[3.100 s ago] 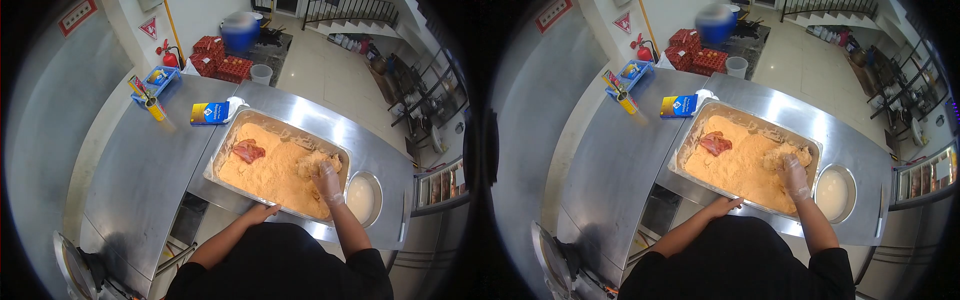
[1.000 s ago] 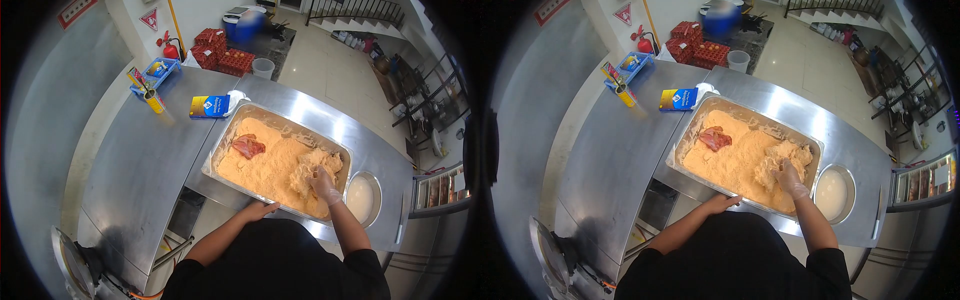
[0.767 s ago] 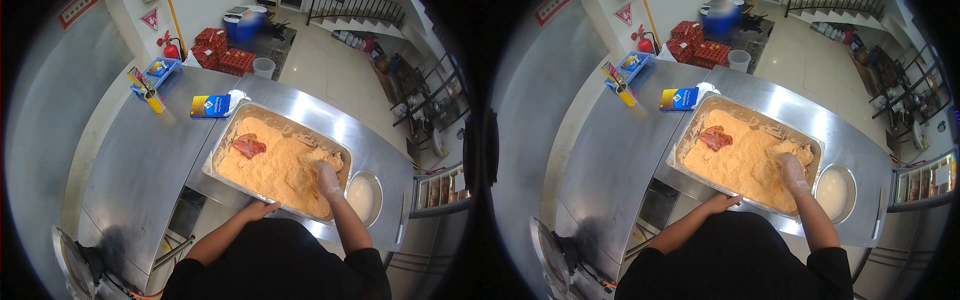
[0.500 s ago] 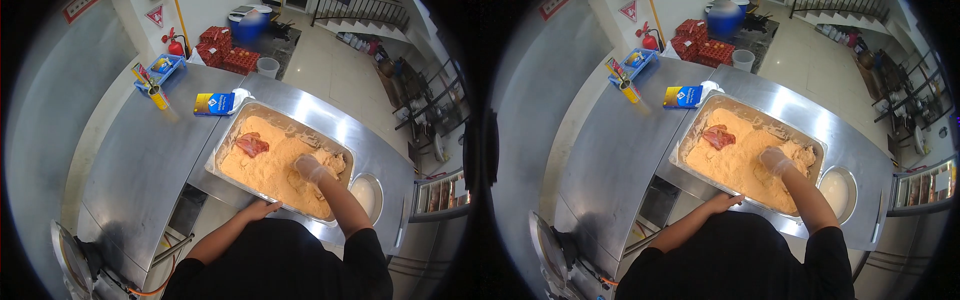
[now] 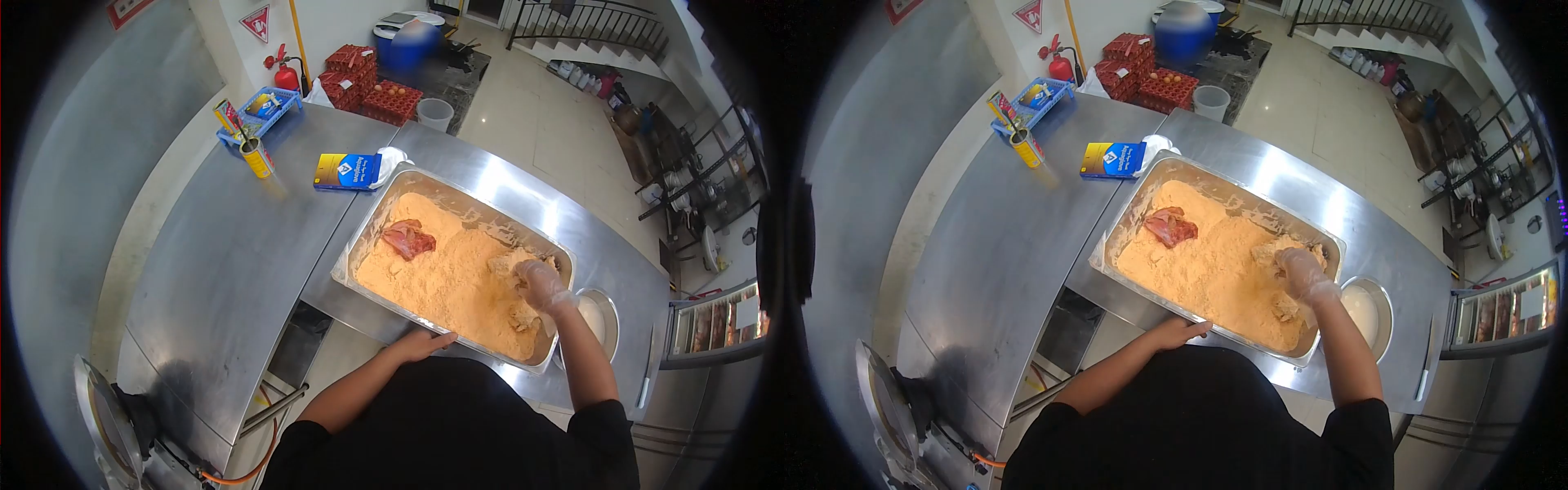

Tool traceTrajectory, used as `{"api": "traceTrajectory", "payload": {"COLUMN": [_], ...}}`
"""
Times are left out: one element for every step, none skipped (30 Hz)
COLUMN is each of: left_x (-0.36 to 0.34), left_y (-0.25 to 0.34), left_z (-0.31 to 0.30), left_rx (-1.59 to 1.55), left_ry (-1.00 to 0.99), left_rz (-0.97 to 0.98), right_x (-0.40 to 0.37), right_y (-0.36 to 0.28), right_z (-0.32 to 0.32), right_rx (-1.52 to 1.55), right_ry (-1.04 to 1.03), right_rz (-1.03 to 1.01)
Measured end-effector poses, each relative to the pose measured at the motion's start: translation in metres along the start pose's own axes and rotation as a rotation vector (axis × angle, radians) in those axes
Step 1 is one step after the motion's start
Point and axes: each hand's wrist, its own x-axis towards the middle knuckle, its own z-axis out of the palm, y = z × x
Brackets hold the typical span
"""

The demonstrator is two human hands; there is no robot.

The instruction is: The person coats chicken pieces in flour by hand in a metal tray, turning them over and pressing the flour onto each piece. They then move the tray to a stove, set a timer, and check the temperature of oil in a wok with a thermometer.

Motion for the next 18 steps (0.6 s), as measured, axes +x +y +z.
{"api": "traceTrajectory", "payload": {"left_x": [-0.002,0.000,0.003,0.004,0.003,0.002,0.001,0.003,0.006,0.006,0.007,0.006,0.006,0.008,0.008,0.007,0.007,0.002], "left_y": [0.003,0.001,-0.003,-0.005,-0.004,-0.002,-0.001,-0.005,-0.009,-0.012,-0.016,-0.014,-0.013,-0.014,-0.014,-0.015,-0.014,-0.006], "left_z": [-0.001,-0.001,-0.001,0.000,0.000,0.000,0.000,0.000,0.002,0.003,0.004,0.005,0.005,0.006,0.007,0.007,0.007,0.006], "left_rx": [0.017,0.028,0.038,0.049,0.045,0.040,0.033,0.017,-0.001,-0.021,-0.032,-0.040,-0.047,-0.055,-0.063,-0.072,-0.056,-0.041], "left_ry": [-0.005,-0.009,-0.015,-0.021,-0.021,-0.019,-0.013,-0.006,0.003,0.012,0.019,0.022,0.024,0.027,0.033,0.041,0.030,0.021], "left_rz": [-0.016,-0.017,-0.019,-0.021,-0.025,-0.029,-0.033,-0.019,-0.008,0.003,-0.001,-0.004,-0.005,0.003,0.011,0.019,0.004,-0.012], "right_x": [-0.008,-0.014,-0.020,-0.026,-0.031,-0.038,-0.048,-0.057,-0.060,-0.064,-0.064,-0.065,-0.064,-0.062,-0.057,-0.053,-0.048,-0.040], "right_y": [-0.007,-0.011,-0.012,-0.012,-0.012,-0.016,-0.015,-0.012,-0.014,-0.016,-0.012,-0.006,-0.001,0.003,0.004,0.004,0.005,0.006], "right_z": [-0.005,-0.005,0.001,0.011,0.023,0.038,0.049,0.058,0.060,0.055,0.056,0.055,0.053,0.052,0.046,0.042,0.044,0.049], "right_rx": [0.017,0.034,-0.007,-0.047,-0.087,-0.094,-0.092,-0.090,-0.088,-0.025,0.029,0.083,0.136,0.071,0.007,-0.058,-0.076,-0.094], "right_ry": [0.123,0.246,0.203,0.162,0.120,0.030,0.022,0.014,0.004,0.036,0.089,0.143,0.199,0.194,0.190,0.184,0.165,0.146], "right_rz": [-0.035,-0.069,-0.099,-0.129,-0.158,-0.032,-0.054,-0.082,-0.112,-0.080,-0.034,0.016,0.068,0.108,0.146,0.181,0.248,0.313]}}
